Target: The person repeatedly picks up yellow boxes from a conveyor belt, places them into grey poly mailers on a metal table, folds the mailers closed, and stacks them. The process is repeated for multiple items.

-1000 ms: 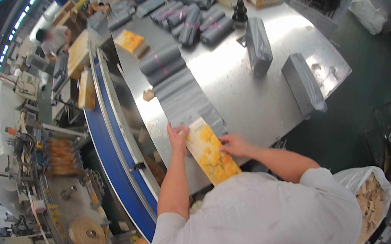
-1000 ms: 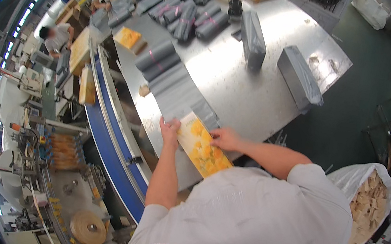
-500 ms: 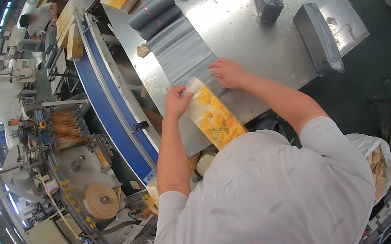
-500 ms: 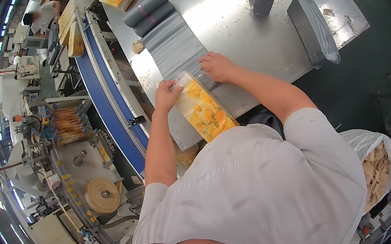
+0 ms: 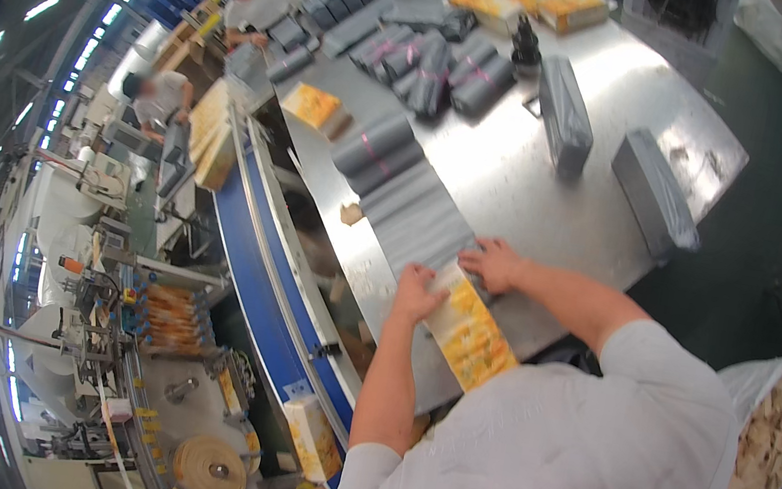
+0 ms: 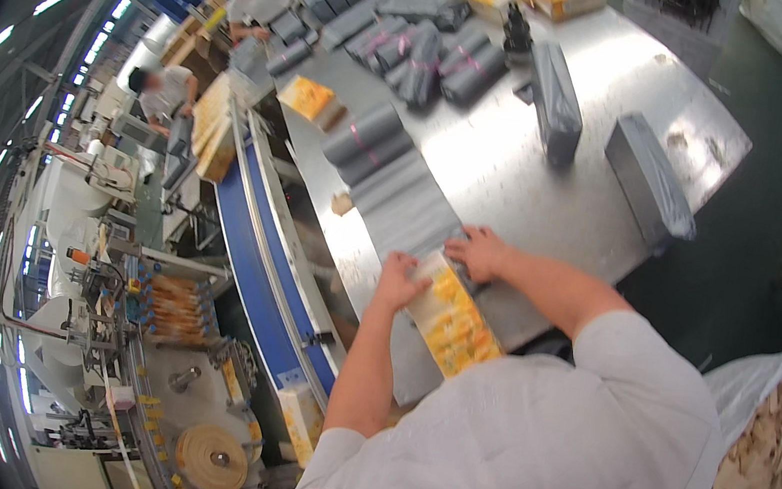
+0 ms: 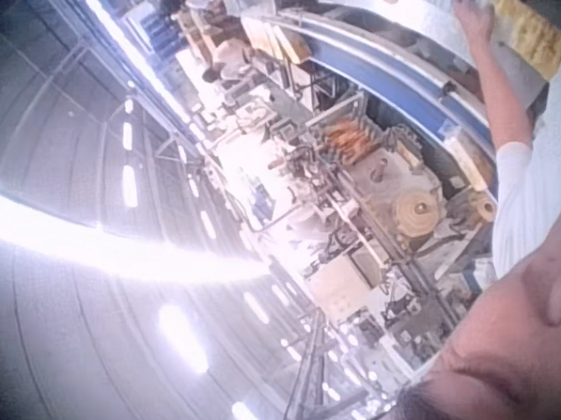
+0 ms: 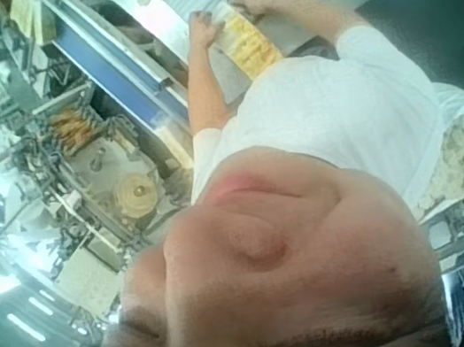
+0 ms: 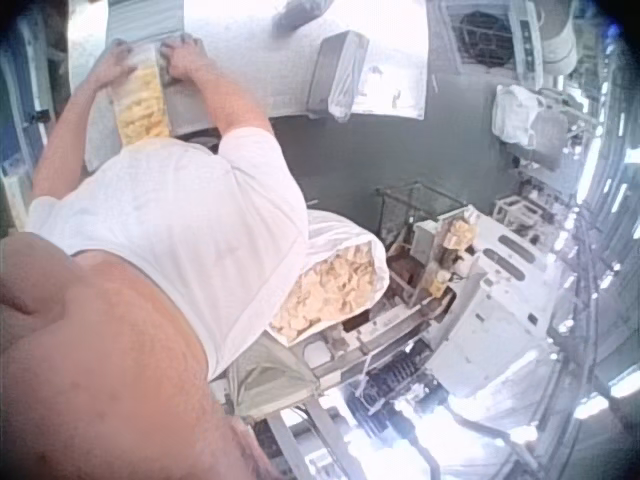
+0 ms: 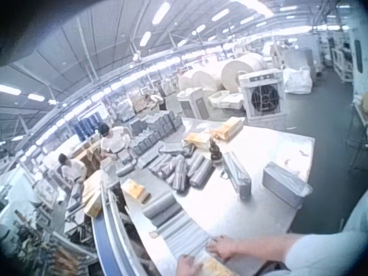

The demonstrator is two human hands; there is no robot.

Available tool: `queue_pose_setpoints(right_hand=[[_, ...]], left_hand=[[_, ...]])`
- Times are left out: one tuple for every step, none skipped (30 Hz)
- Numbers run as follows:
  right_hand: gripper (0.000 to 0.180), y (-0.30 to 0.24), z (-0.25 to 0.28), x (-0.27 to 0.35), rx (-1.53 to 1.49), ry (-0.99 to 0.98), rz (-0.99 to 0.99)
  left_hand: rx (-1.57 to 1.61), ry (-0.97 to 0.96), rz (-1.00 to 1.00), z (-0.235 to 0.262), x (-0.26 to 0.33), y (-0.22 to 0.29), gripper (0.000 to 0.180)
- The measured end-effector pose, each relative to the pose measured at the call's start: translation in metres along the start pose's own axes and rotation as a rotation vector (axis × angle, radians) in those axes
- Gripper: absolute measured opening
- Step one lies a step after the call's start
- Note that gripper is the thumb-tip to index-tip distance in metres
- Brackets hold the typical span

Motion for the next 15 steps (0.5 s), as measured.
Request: queue_pose_setpoints(right_hand=[[0.082, 0.002, 0.003, -0.002, -0.008, -0.064, -0.041], [0.084, 0.004, 0.004, -0.002, -0.030, -0.098, -0.069], [0.084, 0.011, 0.010, -0.006, -0.108, -0.056, -0.118], [0.084, 0.009, 0.010, -0.006, -0.200, -0.025, -0.158], [0.085, 0.010, 0.012, -0.008, -0.294, 0.007, -0.197], [0.083, 0.012, 0.014, -0.010, -0.355, 0.044, -0.209], [0.083, 0.010, 0.013, -0.010, -0.332, 0.018, -0.182], [0.082, 0.009, 0.012, -0.011, -0.309, -0.008, -0.156], [0.082, 0.009, 0.012, -0.013, -0.286, -0.032, -0.130], [0.082, 0.009, 0.010, -0.010, -0.199, -0.077, -0.115], [0.082, 0.008, 0.009, -0.009, -0.113, -0.120, -0.099], [0.081, 0.008, 0.008, -0.007, -0.026, -0.163, -0.082], [0.080, 0.008, 0.008, -0.007, -0.032, -0.149, -0.087], [0.079, 0.009, 0.009, -0.005, -0.037, -0.135, -0.092], [0.078, 0.010, 0.011, -0.005, -0.042, -0.121, -0.097]], left_hand=[[0.021, -0.008, 0.018, -0.005, -0.004, -0.001, 0.059], [0.027, -0.084, 0.060, -0.006, -0.007, 0.005, 0.063], [0.031, -0.161, 0.102, -0.006, -0.014, 0.011, 0.067], [-0.029, -0.164, 0.083, -0.005, -0.012, 0.015, 0.070], [-0.091, -0.166, 0.064, -0.005, -0.011, 0.020, 0.073], [-0.154, -0.170, 0.046, -0.005, -0.012, 0.025, 0.076], [-0.158, -0.168, 0.061, -0.007, -0.010, 0.025, 0.077], [-0.162, -0.166, 0.076, -0.009, -0.010, 0.024, 0.079], [-0.167, -0.164, 0.091, -0.009, -0.010, 0.023, 0.080], [-0.177, -0.174, 0.096, -0.011, -0.010, 0.022, 0.081], [-0.188, -0.184, 0.102, -0.010, -0.010, 0.019, 0.081], [-0.199, -0.192, 0.108, -0.011, -0.011, 0.018, 0.081], [-0.176, -0.200, 0.113, -0.010, -0.009, 0.019, 0.083], [-0.154, -0.207, 0.118, -0.008, -0.008, 0.019, 0.084], [-0.132, -0.213, 0.122, -0.007, -0.007, 0.019, 0.085]])
Point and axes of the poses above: each hand's wrist, its own x-axis away from the middle knuckle, its own z-axis out of the back of the hand, y = z × x, the point moved 4 cm from there along -x, towards the middle knuckle, and after that the axes turned 12 degrees about y, right-handed, at the moved point
